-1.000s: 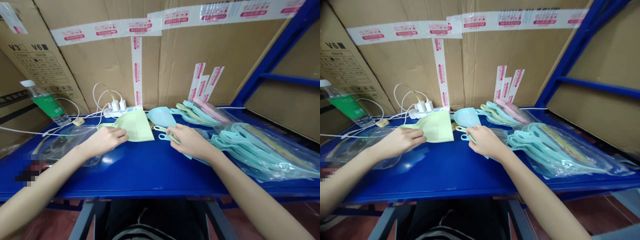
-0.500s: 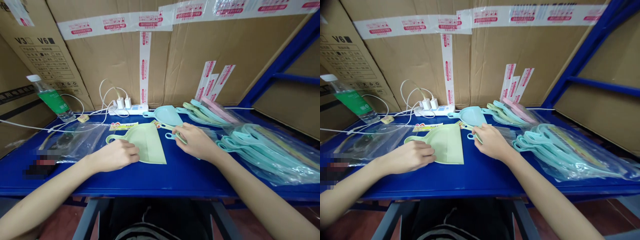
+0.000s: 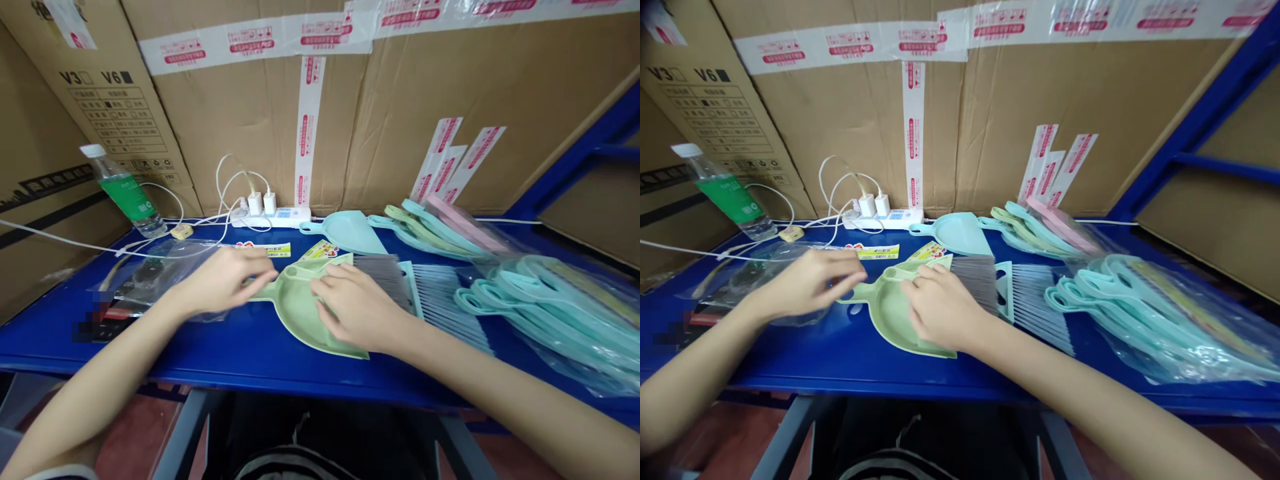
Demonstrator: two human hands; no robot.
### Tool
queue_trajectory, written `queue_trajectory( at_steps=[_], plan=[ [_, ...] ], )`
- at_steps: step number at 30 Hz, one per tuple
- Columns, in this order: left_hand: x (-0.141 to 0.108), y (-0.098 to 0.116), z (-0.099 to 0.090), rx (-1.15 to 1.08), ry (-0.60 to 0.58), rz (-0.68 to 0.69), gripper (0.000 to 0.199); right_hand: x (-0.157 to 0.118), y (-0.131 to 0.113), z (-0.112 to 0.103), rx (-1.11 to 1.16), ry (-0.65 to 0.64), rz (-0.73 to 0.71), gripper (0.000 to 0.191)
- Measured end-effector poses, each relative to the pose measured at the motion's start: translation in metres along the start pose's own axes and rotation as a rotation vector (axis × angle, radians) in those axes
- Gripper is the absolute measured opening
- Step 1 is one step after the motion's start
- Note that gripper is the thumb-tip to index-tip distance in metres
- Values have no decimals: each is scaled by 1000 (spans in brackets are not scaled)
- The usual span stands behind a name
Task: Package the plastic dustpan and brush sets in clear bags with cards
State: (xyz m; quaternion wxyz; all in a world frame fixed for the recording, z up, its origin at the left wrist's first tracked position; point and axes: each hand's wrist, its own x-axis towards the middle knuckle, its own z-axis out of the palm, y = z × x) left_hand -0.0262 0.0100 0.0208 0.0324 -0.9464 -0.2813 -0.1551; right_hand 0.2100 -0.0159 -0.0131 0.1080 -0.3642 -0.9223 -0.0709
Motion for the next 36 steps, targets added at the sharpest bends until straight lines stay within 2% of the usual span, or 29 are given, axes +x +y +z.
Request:
queue_trajectory(
  at_steps=[2,4,7,9,13,18,21,24,28,31,36],
  plan=[
    [0,-12,-6,48,-85,-194,45,7,-8,4,21,-9,-18,15],
    [-1,-19,-8,21,-227,-336,48,12,-14,7,41,-15,-21,17],
    [0,-18,-5,-142,-391,-478,51,17,-22,10,74,-11,-25,21],
    [0,-15,-3,-219,-441,-525,52,18,-25,12,107,12,-35,22],
    [-1,-17,1,-229,-428,-496,52,18,-26,17,241,67,-86,17],
    [-3,-28,6,-281,-424,-313,47,16,-21,19,450,124,-137,17],
    [-4,-31,7,-335,-443,-264,42,14,-9,14,505,147,-152,23],
    [-4,-32,7,-366,-450,-256,41,10,9,12,420,82,-116,42],
    [-3,-35,13,-487,-462,-292,44,5,22,20,367,-104,-79,77],
    [0,-37,20,-684,-524,-327,47,3,22,29,406,-179,-81,82],
    [3,-41,26,-909,-552,-302,48,2,19,35,460,-178,-80,81]
  ],
)
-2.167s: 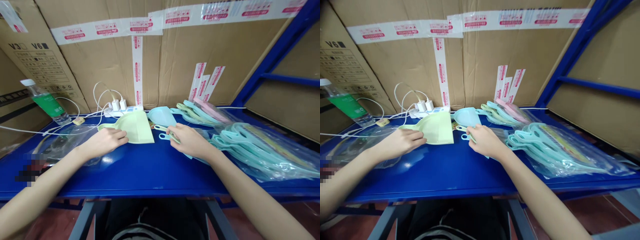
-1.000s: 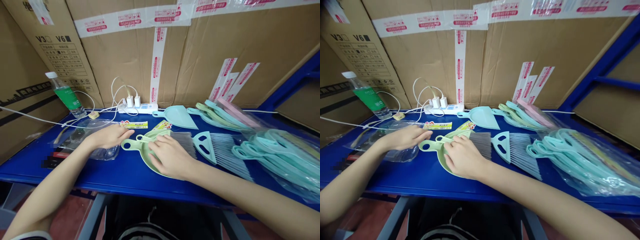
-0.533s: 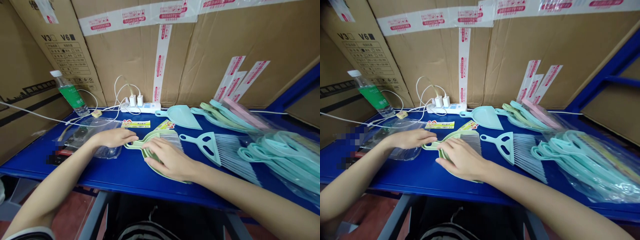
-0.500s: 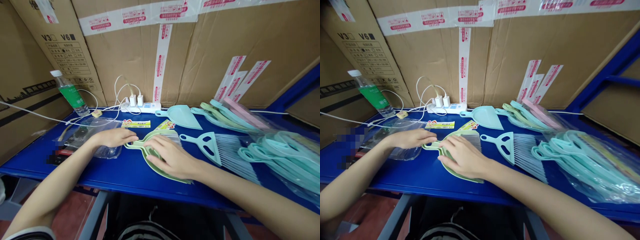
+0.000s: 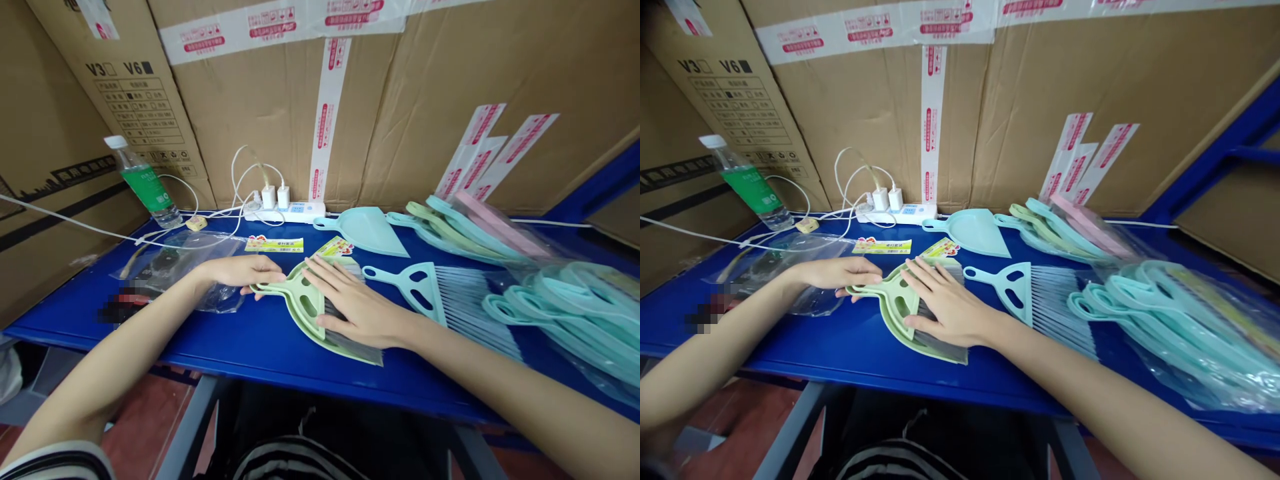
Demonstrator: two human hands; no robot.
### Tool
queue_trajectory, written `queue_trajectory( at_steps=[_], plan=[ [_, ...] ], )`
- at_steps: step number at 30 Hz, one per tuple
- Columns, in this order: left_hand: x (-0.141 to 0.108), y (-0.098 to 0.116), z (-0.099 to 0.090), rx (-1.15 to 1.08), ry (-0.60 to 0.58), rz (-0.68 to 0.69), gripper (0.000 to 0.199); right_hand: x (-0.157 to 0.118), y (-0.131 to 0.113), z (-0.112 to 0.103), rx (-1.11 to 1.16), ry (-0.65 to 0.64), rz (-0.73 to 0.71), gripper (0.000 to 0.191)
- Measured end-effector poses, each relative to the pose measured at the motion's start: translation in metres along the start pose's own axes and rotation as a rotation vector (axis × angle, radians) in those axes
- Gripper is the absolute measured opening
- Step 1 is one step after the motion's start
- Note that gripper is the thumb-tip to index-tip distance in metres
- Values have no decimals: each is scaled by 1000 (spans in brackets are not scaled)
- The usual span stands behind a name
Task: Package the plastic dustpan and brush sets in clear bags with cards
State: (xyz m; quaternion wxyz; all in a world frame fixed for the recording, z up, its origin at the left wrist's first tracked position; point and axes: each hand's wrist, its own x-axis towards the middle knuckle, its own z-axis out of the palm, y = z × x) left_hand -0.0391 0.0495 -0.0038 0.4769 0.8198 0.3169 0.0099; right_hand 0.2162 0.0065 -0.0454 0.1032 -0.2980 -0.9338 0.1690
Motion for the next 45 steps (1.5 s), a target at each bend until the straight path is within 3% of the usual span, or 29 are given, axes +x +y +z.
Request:
queue_trajectory(
  at_steps=[15,45],
  plan=[
    [0,-5,-5,-61,-85,63,43,6,2,4,2,9,-45,83],
    [1,-5,-4,-17,-77,32,40,5,4,-1,-4,-17,-7,84]
  ],
)
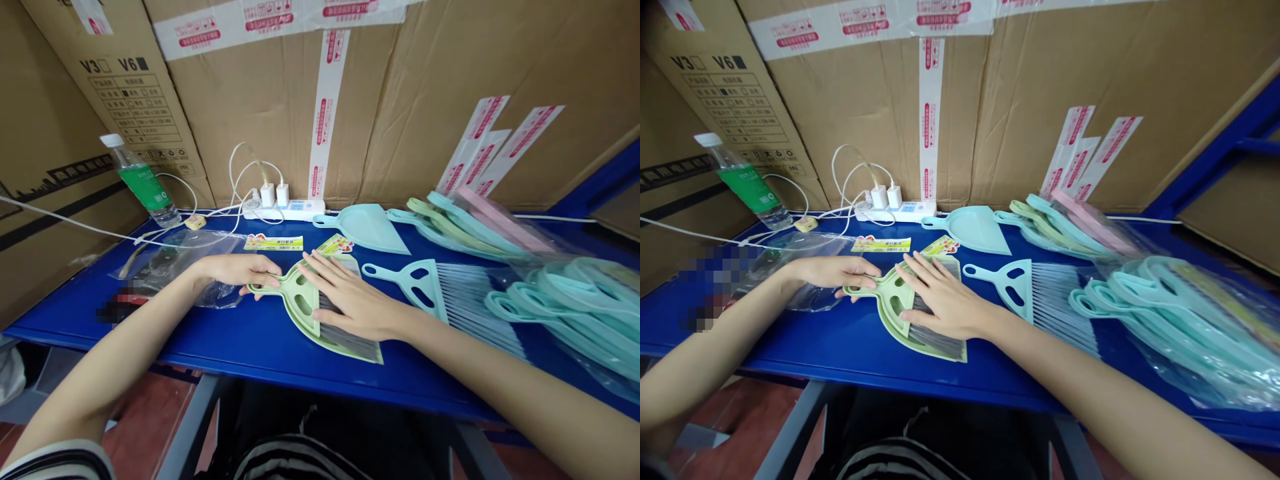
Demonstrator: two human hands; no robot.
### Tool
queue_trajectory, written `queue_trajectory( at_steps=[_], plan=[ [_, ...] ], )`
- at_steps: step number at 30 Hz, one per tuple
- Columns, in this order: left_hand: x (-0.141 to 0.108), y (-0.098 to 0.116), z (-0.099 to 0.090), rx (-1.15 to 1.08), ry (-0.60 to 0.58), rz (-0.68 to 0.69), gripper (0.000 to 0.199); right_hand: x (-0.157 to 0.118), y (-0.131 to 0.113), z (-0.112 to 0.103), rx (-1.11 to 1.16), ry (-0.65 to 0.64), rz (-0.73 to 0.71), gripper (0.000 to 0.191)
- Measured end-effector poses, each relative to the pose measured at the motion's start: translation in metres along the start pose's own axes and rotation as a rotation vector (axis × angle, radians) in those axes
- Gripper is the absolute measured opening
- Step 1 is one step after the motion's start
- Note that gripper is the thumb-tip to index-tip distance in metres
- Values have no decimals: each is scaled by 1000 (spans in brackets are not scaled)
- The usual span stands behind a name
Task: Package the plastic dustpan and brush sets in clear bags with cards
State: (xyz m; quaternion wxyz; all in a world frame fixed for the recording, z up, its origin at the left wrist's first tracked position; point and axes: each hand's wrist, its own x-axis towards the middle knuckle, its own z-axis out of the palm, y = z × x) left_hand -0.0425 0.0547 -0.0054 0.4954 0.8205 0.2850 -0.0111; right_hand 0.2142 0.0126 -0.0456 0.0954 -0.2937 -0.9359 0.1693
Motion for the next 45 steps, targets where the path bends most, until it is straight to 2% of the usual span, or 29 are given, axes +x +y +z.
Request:
queue_trajectory(
  at_steps=[6,13,17,20,24,26,28,31,33,35,38,41,45],
  plan=[
    [-1,1,0,-13,-4,33,41,-9,5,-2,-27,-18,56,81],
    [-3,1,2,-41,-6,-23,43,-17,10,-7,-78,6,147,80],
    [-4,1,0,-29,-4,-42,43,-18,9,-16,-203,16,136,68],
    [-7,5,-1,-9,-16,-58,43,-19,11,-20,-280,103,123,56],
    [-11,12,-2,150,21,-21,35,-19,13,-19,-338,163,103,45],
    [-12,13,-4,264,90,21,28,-19,14,-18,-368,178,97,42],
    [-11,10,-6,417,244,23,27,-18,13,-18,-398,197,92,39],
    [-8,-3,-10,801,590,-127,28,-16,12,-20,-426,189,106,39],
    [-3,-12,-12,1020,685,-258,26,-16,10,-22,-431,157,124,41],
    [1,-18,-12,1110,627,-332,30,-15,10,-24,-435,129,142,42],
    [7,-19,-11,1121,535,-371,34,-15,9,-23,-431,114,152,44],
    [11,-14,-9,1156,522,-392,32,-15,7,-23,-426,109,163,47],
    [15,-12,-8,1227,508,-339,26,-17,0,-27,-371,68,219,42]
  ],
)
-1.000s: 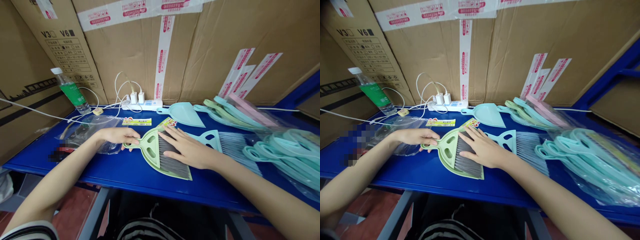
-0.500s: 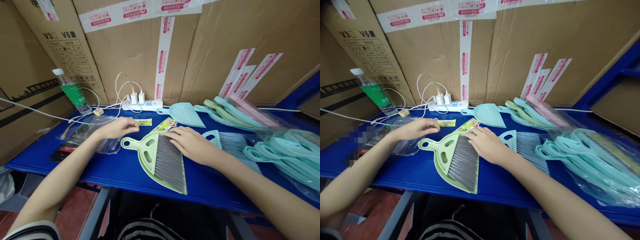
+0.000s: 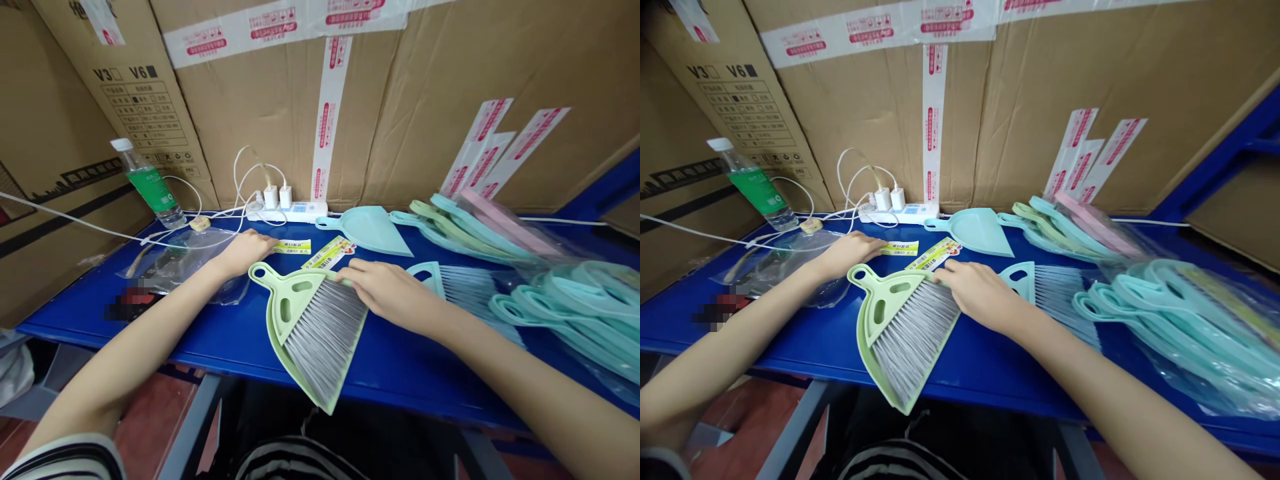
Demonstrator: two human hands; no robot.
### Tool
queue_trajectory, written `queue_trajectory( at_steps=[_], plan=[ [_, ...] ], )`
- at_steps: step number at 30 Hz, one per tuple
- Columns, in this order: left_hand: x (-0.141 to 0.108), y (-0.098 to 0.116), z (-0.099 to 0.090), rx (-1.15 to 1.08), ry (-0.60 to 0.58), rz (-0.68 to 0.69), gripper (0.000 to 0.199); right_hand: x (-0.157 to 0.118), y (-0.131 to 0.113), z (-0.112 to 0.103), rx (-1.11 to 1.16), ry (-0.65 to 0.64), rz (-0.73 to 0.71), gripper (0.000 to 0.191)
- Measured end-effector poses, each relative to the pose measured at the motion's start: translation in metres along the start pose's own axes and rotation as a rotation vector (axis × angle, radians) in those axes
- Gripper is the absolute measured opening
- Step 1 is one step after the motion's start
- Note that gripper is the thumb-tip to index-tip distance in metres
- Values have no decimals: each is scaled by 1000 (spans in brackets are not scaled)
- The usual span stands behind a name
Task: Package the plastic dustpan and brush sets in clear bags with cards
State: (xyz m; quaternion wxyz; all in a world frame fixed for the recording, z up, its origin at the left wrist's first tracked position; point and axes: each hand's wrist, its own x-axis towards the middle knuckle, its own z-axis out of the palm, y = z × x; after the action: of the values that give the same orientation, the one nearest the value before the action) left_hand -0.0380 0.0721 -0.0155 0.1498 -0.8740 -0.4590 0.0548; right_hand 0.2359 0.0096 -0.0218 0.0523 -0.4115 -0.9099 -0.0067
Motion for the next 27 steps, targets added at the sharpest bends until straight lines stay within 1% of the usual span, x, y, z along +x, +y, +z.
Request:
queue_trajectory(
  at_steps=[4,9,11,13,14,15,16,18,19,21,23,25,27],
  plan=[
    [3,1,1,-6,53,-18,25,-4,-4,-8,59,-47,31,36],
    [5,0,-2,-45,139,-99,30,-5,-5,-12,96,-87,55,27],
    [2,1,-5,-105,240,-141,32,-6,-5,-13,91,-100,63,25],
    [-3,4,-9,-190,403,-155,31,-6,-7,-14,89,-104,74,22],
    [-7,7,-12,-222,488,-135,31,-7,-8,-14,94,-107,85,21],
    [-11,10,-15,-233,562,-89,31,-8,-9,-15,106,-111,100,21],
    [-15,15,-19,-216,615,-15,31,-9,-10,-16,125,-118,121,21],
    [-24,28,-26,-125,670,190,33,-11,-11,-17,176,-136,163,21],
    [-28,35,-30,-68,675,302,34,-11,-11,-18,201,-142,180,22],
    [-36,51,-36,16,652,494,33,-13,-10,-19,247,-153,201,23],
    [-41,65,-39,37,595,619,32,-13,-10,-20,308,-179,234,25],
    [-44,74,-38,4,530,684,33,-14,-8,-23,402,-231,293,25],
    [-45,79,-37,-64,468,719,36,-16,-7,-26,503,-295,329,24]
  ],
)
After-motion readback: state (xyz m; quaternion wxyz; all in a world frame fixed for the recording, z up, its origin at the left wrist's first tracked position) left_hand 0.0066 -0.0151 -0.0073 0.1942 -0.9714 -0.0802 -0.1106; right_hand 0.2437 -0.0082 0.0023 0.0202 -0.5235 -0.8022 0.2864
